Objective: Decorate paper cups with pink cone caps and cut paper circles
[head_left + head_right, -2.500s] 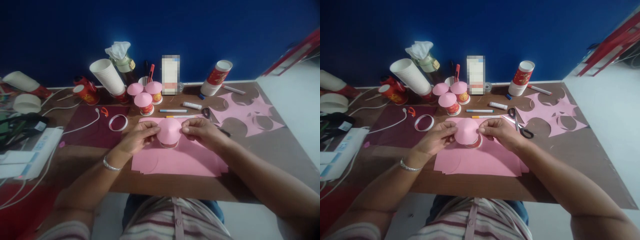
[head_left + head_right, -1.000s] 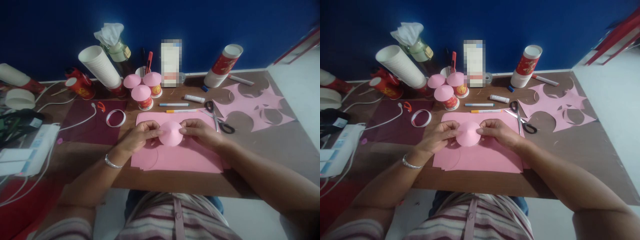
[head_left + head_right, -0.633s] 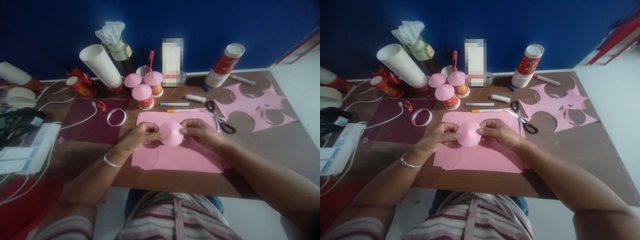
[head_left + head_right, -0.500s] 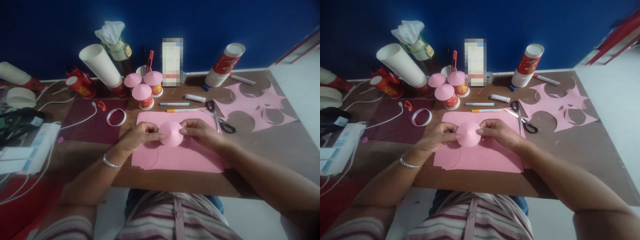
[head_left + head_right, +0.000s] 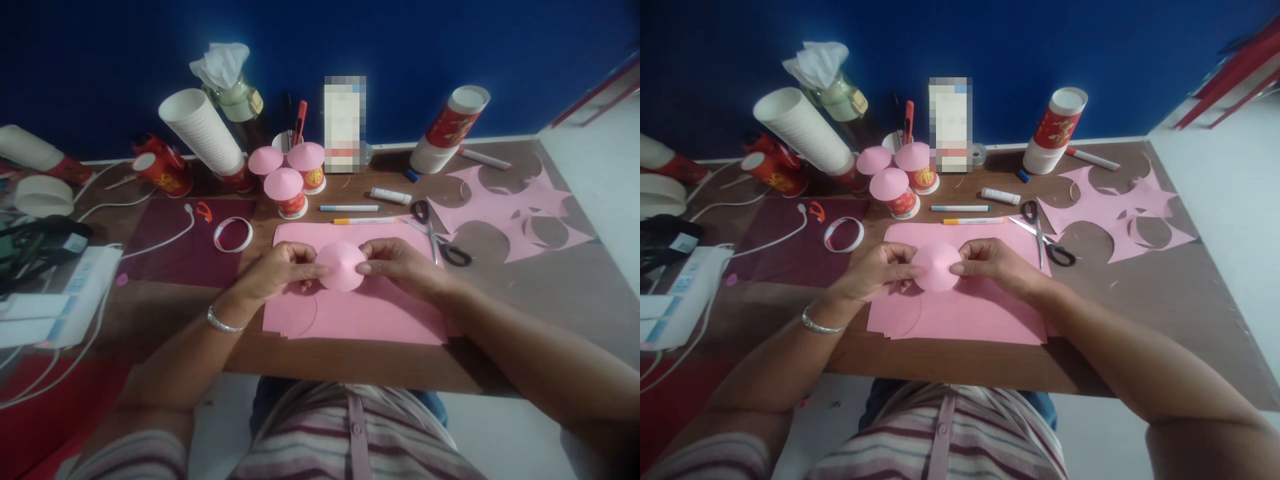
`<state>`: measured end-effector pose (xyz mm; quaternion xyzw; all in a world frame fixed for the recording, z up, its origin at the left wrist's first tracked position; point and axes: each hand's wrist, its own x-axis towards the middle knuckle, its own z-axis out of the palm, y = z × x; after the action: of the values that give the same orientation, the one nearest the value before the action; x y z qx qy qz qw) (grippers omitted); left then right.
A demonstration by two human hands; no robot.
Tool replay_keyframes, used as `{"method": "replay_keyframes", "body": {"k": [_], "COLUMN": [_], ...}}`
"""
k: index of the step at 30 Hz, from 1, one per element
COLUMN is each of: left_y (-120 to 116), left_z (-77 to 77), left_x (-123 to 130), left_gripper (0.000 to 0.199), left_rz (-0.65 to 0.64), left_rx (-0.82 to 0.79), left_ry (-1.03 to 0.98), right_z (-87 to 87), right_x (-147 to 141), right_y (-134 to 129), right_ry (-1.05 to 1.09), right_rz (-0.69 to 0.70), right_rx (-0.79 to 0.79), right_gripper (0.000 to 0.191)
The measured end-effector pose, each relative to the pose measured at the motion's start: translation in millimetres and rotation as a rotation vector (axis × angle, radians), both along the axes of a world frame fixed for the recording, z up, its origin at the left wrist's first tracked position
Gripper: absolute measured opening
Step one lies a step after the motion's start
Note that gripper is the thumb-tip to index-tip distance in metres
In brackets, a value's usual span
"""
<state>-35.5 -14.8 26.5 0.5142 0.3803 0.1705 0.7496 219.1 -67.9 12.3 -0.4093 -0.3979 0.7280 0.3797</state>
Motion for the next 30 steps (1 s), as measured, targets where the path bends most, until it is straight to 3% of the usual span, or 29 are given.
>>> {"method": "replay_keyframes", "body": {"k": [13,30], "left_y": [2.6,3.7], "left_z": [-5.8,-3.0], "left_x": [1.7,2.8], "left_gripper": [0.033,0.039], "left_rz": [0.077,0.053], "left_rx": [0.037,0.034], "left_ry": [-0.011,-0.004], "right_z": [0.7,3.2], "right_x": [0.3,0.1], "right_y": [-0.3,-0.5], "right_ry": [-0.036,-0.070], "right_rz": [0.007,0.040], "right_rx": [0.033,0.013], "right_gripper": [0.027,0.028]}}
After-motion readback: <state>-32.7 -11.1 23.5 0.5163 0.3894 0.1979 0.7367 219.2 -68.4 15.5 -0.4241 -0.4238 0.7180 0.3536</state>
